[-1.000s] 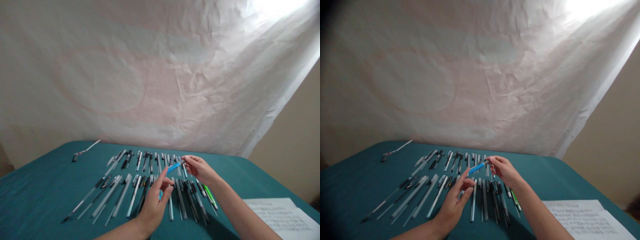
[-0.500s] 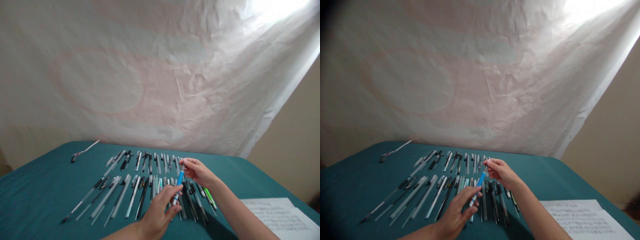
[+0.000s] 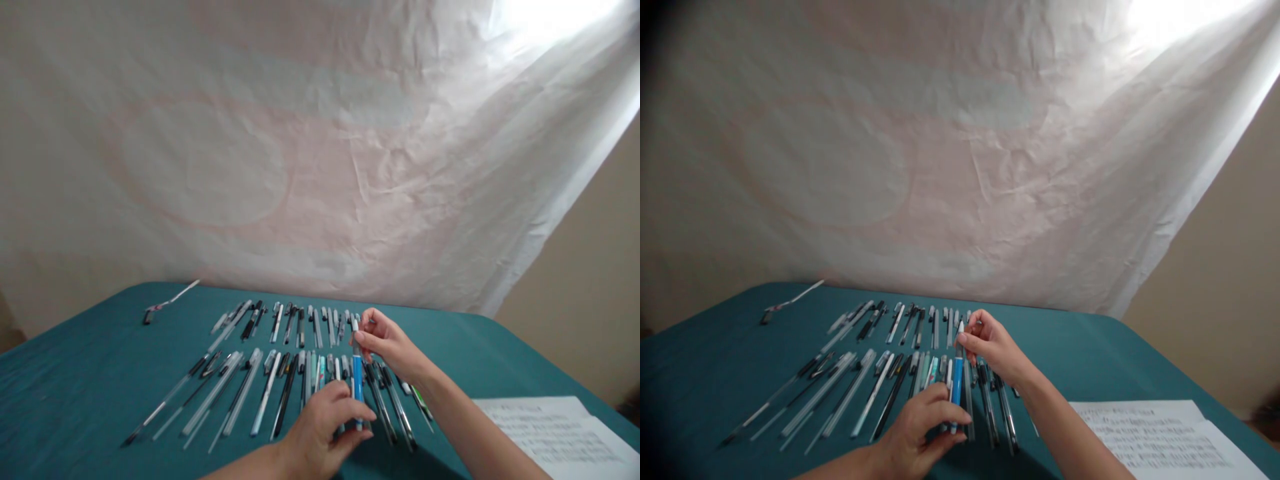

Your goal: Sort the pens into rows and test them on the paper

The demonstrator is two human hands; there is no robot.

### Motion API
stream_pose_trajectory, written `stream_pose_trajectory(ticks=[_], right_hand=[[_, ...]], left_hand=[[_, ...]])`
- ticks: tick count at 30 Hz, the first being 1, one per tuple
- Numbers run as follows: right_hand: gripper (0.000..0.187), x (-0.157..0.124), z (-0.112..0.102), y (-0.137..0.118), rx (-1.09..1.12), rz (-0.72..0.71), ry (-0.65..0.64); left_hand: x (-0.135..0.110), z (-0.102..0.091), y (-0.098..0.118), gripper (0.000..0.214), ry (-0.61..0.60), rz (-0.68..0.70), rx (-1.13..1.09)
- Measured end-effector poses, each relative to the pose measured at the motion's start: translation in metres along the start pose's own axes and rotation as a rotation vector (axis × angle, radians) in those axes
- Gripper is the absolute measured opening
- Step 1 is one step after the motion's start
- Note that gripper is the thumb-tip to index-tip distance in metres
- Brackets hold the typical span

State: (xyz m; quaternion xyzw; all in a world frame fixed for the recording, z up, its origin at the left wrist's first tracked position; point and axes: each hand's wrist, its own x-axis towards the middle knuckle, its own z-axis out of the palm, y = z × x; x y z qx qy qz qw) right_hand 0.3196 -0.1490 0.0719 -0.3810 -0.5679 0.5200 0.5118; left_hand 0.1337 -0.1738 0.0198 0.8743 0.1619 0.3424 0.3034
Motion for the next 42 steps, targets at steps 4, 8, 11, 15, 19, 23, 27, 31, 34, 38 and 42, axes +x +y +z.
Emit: stream_pose_trajectory(ticks=[4,8,11,15,19,23,27,31,34,38,42], right_hand=[[0.027,-0.001,0.001,-0.002,-0.111,-0.064,-0.015],[0.019,-0.003,0.000,-0.005,-0.223,-0.099,-0.044],[0.014,-0.007,0.003,-0.016,-0.428,-0.115,-0.123],[0.027,-0.019,0.011,-0.036,-0.747,-0.088,-0.272],[0.042,-0.033,0.013,-0.035,-0.953,-0.117,-0.218],[0.038,-0.047,-0.012,-0.015,-1.024,-0.105,0.076],[0.014,-0.073,-0.069,-0.001,-1.023,-0.073,0.300],[0.028,-0.112,-0.130,0.008,-1.103,0.054,0.287],[0.044,-0.137,-0.155,0.014,-1.109,0.145,0.274],[0.054,-0.154,-0.163,0.019,-0.983,0.207,0.247],[0.050,-0.152,-0.166,0.026,-0.869,0.212,0.233]], left_hand=[[0.000,0.003,-0.003,0.014,0.043,0.032,0.026],[-0.001,0.004,-0.004,0.016,0.022,0.068,0.056],[-0.001,0.002,-0.004,0.020,0.011,0.060,0.083],[0.000,0.000,-0.004,0.022,0.009,0.016,0.059],[0.001,0.000,-0.003,0.032,-0.031,0.008,0.036],[0.003,0.002,-0.001,0.049,-0.057,0.015,0.065],[0.006,-0.001,0.005,0.042,-0.111,0.002,0.126],[0.010,-0.004,0.012,0.026,-0.211,0.057,0.194],[0.012,-0.004,0.014,0.025,-0.225,0.076,0.212],[0.012,-0.002,0.014,0.024,-0.228,0.050,0.220],[0.013,-0.003,0.014,0.025,-0.217,0.054,0.224]])
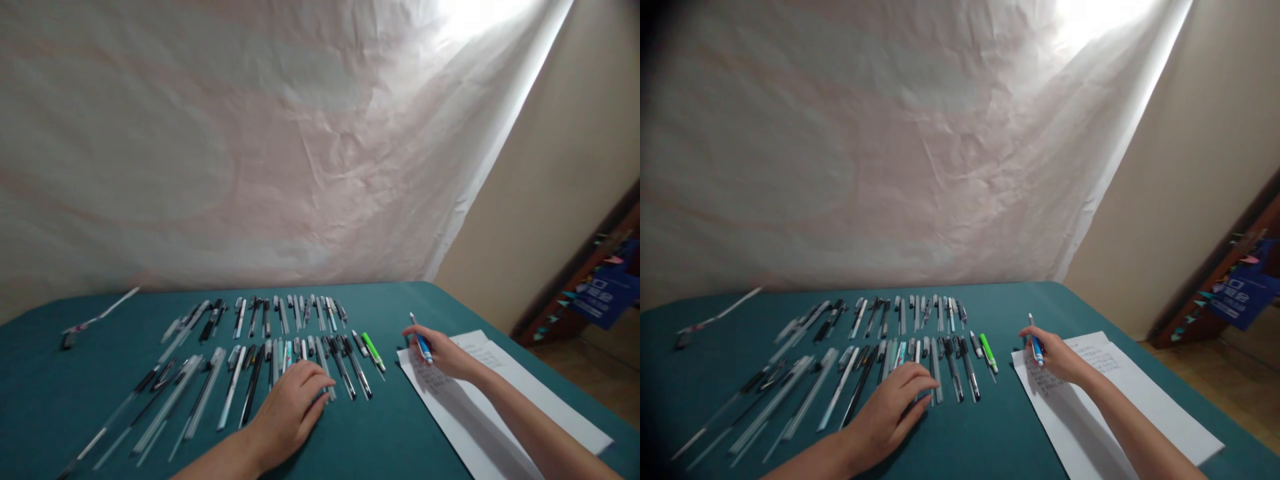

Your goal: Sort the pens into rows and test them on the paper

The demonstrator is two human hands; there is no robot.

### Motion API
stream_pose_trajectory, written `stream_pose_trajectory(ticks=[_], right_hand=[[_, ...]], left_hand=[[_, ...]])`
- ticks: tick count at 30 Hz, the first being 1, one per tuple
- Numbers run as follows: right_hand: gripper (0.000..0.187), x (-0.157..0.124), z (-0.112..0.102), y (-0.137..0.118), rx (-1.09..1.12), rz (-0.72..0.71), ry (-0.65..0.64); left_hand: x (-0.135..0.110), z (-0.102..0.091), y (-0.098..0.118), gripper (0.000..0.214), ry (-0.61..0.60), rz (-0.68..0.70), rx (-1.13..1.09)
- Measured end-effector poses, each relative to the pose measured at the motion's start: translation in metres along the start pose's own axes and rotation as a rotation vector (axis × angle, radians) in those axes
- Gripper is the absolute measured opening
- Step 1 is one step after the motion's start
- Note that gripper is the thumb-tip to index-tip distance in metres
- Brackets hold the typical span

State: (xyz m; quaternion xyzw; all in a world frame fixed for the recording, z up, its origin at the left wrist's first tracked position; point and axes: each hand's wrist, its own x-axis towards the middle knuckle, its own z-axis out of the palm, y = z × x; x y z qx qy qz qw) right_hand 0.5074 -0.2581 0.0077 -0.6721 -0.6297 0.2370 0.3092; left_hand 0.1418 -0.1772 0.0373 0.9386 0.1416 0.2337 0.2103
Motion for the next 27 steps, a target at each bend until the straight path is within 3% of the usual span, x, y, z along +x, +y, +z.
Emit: stream_pose_trajectory(ticks=[5,14,18,24,27], right_hand=[[0.041,0.026,0.008,-0.002,0.076,-0.025,0.041],[0.048,0.067,0.031,-0.004,-0.069,-0.048,0.140],[0.053,0.060,0.025,-0.008,-0.096,-0.081,0.208],[0.048,0.026,0.017,-0.033,0.191,0.053,0.274],[0.045,0.007,0.015,-0.039,0.214,0.073,0.327]], left_hand=[[0.001,-0.001,0.000,0.025,0.021,0.016,-0.031],[-0.001,0.005,-0.007,0.028,0.022,0.005,-0.040],[0.002,0.001,-0.006,0.029,-0.021,0.002,-0.032],[0.002,0.002,-0.006,0.029,-0.020,0.005,-0.035],[0.002,0.003,-0.006,0.028,-0.010,0.009,-0.032]])
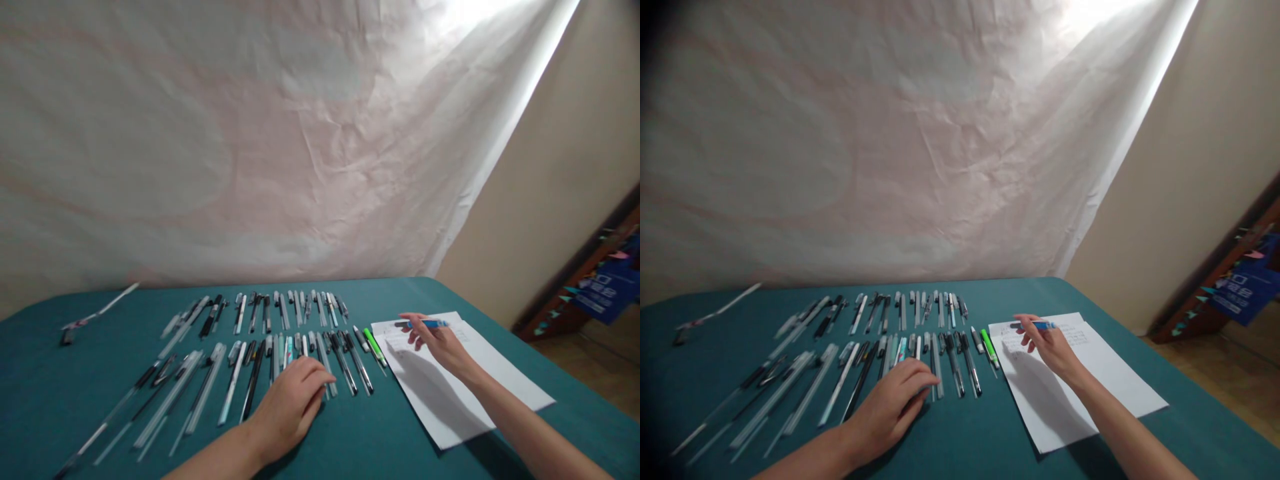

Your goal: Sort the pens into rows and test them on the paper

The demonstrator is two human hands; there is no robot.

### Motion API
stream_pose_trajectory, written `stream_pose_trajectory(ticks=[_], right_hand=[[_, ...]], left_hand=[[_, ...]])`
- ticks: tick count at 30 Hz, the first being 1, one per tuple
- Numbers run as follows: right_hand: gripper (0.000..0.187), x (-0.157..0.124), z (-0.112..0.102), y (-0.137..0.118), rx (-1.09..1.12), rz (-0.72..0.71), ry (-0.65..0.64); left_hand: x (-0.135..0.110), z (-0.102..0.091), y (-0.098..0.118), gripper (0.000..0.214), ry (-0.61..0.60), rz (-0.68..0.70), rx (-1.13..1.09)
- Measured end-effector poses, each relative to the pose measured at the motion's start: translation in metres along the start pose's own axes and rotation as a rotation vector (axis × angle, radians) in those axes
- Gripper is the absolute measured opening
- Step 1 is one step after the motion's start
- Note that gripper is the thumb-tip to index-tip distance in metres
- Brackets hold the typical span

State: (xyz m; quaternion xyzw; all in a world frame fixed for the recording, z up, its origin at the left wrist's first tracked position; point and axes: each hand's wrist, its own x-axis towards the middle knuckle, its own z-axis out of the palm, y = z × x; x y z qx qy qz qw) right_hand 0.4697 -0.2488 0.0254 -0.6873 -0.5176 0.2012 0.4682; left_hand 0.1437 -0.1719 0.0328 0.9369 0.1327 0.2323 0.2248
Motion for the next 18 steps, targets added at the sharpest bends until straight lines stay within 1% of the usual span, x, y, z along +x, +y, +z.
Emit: stream_pose_trajectory(ticks=[4,6,8,11,16,18], right_hand=[[0.032,-0.017,-0.007,0.004,-0.122,0.041,0.089],[0.028,-0.022,-0.007,0.008,-0.140,0.076,0.124],[0.026,-0.025,-0.005,0.012,-0.100,0.092,0.120],[0.024,-0.026,0.001,0.016,-0.045,0.082,0.072],[0.020,-0.026,0.007,0.023,-0.095,0.048,0.051],[0.017,-0.027,0.007,0.026,-0.103,0.030,0.052]], left_hand=[[0.000,-0.001,0.001,0.030,-0.015,-0.003,0.001],[0.000,0.000,0.000,0.030,-0.012,-0.005,-0.001],[0.000,0.002,0.000,0.029,-0.006,-0.007,-0.004],[0.001,0.003,-0.002,0.028,0.015,-0.007,-0.010],[0.002,0.003,-0.003,0.029,-0.019,-0.011,-0.006],[0.002,0.005,-0.004,0.029,-0.008,-0.009,-0.011]])
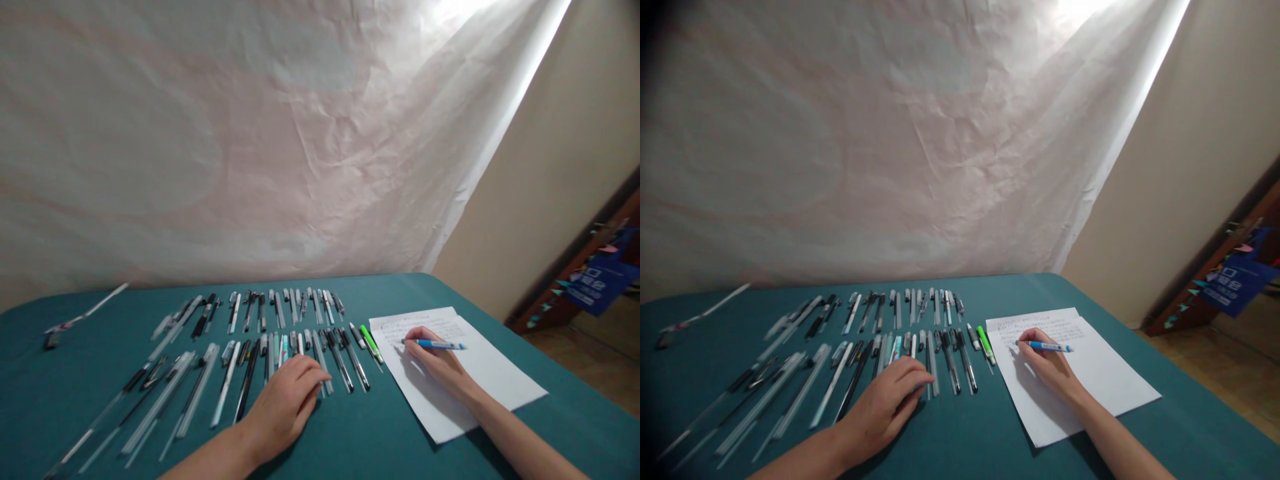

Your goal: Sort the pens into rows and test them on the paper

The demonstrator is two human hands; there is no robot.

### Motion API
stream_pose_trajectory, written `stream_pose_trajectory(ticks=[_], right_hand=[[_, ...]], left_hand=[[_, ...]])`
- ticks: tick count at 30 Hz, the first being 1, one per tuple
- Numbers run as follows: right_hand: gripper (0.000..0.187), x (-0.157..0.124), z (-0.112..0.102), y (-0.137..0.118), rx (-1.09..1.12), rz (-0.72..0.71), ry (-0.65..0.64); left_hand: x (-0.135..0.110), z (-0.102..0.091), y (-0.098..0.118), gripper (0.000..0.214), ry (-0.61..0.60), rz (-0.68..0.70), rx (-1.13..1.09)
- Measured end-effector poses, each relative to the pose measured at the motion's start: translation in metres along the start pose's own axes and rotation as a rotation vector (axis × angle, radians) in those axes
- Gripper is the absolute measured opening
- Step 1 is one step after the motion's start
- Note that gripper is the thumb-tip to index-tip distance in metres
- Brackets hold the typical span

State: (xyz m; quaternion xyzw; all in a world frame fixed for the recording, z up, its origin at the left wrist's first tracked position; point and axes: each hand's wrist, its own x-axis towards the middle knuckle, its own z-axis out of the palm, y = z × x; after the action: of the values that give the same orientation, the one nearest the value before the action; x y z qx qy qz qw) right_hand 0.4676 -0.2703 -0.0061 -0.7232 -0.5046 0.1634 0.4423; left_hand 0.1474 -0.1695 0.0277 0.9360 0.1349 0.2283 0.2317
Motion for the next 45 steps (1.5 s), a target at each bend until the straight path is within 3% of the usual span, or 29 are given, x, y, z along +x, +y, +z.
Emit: stream_pose_trajectory(ticks=[6,11,19,40,45], right_hand=[[0.012,-0.002,0.002,0.005,-0.027,-0.037,0.051],[0.021,-0.001,0.004,0.010,-0.017,0.017,0.098],[0.016,0.001,0.005,0.019,-0.043,0.022,0.138],[0.017,0.002,0.005,0.017,-0.044,-0.064,0.129],[0.018,0.000,0.005,0.018,-0.031,-0.030,0.105]], left_hand=[[-0.001,0.008,-0.005,0.029,0.036,0.003,0.010],[0.000,0.009,-0.006,0.029,0.040,0.009,0.015],[0.001,0.011,-0.010,0.029,0.019,0.018,0.042],[0.003,0.012,-0.008,0.023,-0.029,0.000,0.075],[0.003,0.012,-0.007,0.023,-0.019,0.014,0.077]])
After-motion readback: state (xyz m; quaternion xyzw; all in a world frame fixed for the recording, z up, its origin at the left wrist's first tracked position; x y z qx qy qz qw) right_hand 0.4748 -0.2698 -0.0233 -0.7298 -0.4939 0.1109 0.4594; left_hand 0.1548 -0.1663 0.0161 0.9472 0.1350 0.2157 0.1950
